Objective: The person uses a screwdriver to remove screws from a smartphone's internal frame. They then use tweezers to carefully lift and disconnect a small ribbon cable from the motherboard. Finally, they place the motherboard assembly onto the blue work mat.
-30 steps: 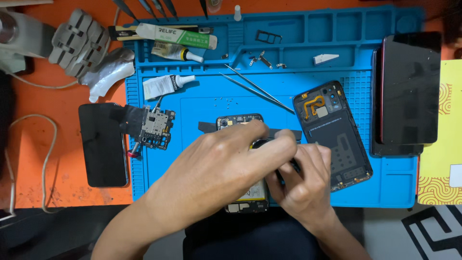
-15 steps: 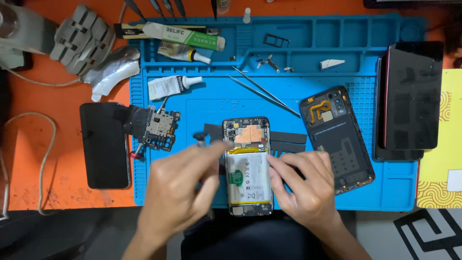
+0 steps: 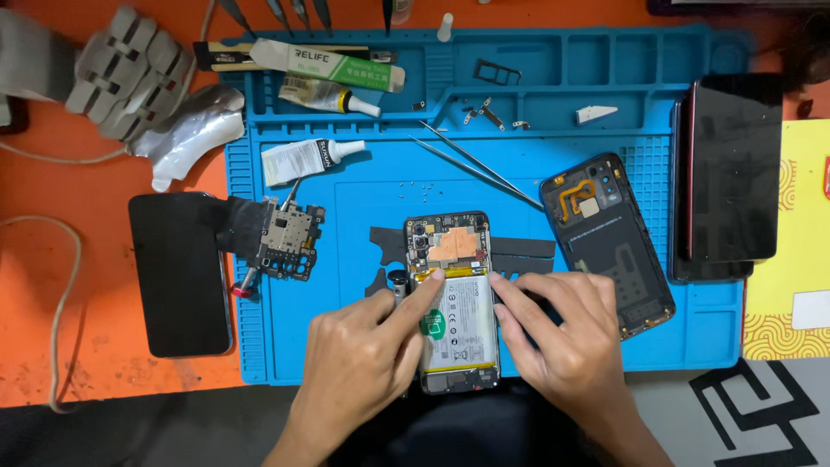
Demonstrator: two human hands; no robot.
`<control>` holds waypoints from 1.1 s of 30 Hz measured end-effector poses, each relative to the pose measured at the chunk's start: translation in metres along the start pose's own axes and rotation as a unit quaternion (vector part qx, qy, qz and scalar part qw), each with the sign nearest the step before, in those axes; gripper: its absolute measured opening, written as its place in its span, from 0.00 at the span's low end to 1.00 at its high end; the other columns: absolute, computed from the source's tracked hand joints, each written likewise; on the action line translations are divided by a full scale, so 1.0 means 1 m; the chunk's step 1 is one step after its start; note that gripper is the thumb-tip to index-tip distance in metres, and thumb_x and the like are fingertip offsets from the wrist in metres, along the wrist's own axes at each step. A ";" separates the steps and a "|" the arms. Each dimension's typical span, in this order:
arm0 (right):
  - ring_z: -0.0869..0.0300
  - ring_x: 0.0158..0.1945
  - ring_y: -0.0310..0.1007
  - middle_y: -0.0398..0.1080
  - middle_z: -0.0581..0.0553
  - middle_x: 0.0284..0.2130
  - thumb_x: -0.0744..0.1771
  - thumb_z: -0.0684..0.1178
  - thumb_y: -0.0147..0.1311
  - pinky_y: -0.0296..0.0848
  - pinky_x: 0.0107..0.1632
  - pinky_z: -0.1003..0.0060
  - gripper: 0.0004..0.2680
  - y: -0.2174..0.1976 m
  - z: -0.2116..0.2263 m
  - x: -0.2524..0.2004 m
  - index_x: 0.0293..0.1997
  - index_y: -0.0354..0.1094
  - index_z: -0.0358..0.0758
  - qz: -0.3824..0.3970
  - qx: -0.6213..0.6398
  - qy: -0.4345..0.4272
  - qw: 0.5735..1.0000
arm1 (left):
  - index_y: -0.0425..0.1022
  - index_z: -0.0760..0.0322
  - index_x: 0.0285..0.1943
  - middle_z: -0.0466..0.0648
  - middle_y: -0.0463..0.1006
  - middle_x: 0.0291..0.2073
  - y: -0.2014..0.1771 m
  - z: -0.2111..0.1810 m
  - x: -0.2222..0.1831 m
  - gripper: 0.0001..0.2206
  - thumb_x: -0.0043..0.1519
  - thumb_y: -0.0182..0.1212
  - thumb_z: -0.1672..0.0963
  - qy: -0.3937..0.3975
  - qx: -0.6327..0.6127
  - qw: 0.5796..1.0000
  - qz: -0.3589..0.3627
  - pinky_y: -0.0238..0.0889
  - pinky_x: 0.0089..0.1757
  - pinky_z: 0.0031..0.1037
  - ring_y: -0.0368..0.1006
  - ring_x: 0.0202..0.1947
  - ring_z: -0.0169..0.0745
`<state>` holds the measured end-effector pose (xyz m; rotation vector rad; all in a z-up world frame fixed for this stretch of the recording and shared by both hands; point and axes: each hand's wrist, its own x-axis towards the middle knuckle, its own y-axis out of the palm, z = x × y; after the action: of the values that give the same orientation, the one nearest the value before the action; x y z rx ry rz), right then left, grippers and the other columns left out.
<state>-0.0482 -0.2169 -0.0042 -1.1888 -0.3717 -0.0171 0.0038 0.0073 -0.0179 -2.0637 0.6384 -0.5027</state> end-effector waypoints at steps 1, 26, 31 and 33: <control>0.53 0.38 0.69 0.72 0.45 0.39 0.66 0.45 0.58 0.61 0.43 0.56 0.09 0.001 -0.001 0.000 0.51 0.73 0.40 -0.001 -0.001 -0.001 1.000 | 0.70 0.54 0.65 0.43 0.65 0.22 0.000 0.001 0.001 0.23 0.58 0.58 0.59 0.001 0.000 1.000 -0.001 0.52 0.15 0.34 0.59 0.17 0.40; 0.53 0.38 0.69 0.74 0.47 0.40 0.65 0.46 0.63 0.60 0.45 0.55 0.07 -0.005 -0.003 0.002 0.46 0.74 0.40 0.008 -0.053 -0.039 0.998 | 0.69 0.54 0.67 0.44 0.66 0.22 0.001 0.000 -0.001 0.23 0.60 0.57 0.59 0.001 0.000 1.000 0.002 0.51 0.16 0.31 0.58 0.17 0.37; 0.57 0.39 0.71 0.76 0.51 0.41 0.65 0.48 0.65 0.58 0.45 0.56 0.09 -0.012 -0.006 0.007 0.47 0.75 0.44 0.018 -0.147 -0.099 0.984 | 0.69 0.55 0.66 0.44 0.67 0.22 0.002 0.000 -0.002 0.22 0.60 0.57 0.59 0.000 0.000 1.000 0.004 0.52 0.15 0.31 0.59 0.17 0.37; 0.59 0.40 0.74 0.76 0.52 0.44 0.67 0.50 0.61 0.59 0.47 0.58 0.08 -0.015 -0.008 0.007 0.48 0.74 0.44 0.023 -0.209 -0.152 0.966 | 0.69 0.55 0.66 0.44 0.65 0.22 0.002 0.000 -0.002 0.22 0.60 0.58 0.59 0.005 0.004 1.000 -0.001 0.52 0.16 0.32 0.59 0.17 0.38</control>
<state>-0.0423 -0.2289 0.0087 -1.6245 -0.6323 0.1348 0.0020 0.0078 -0.0198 -2.0562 0.6390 -0.5177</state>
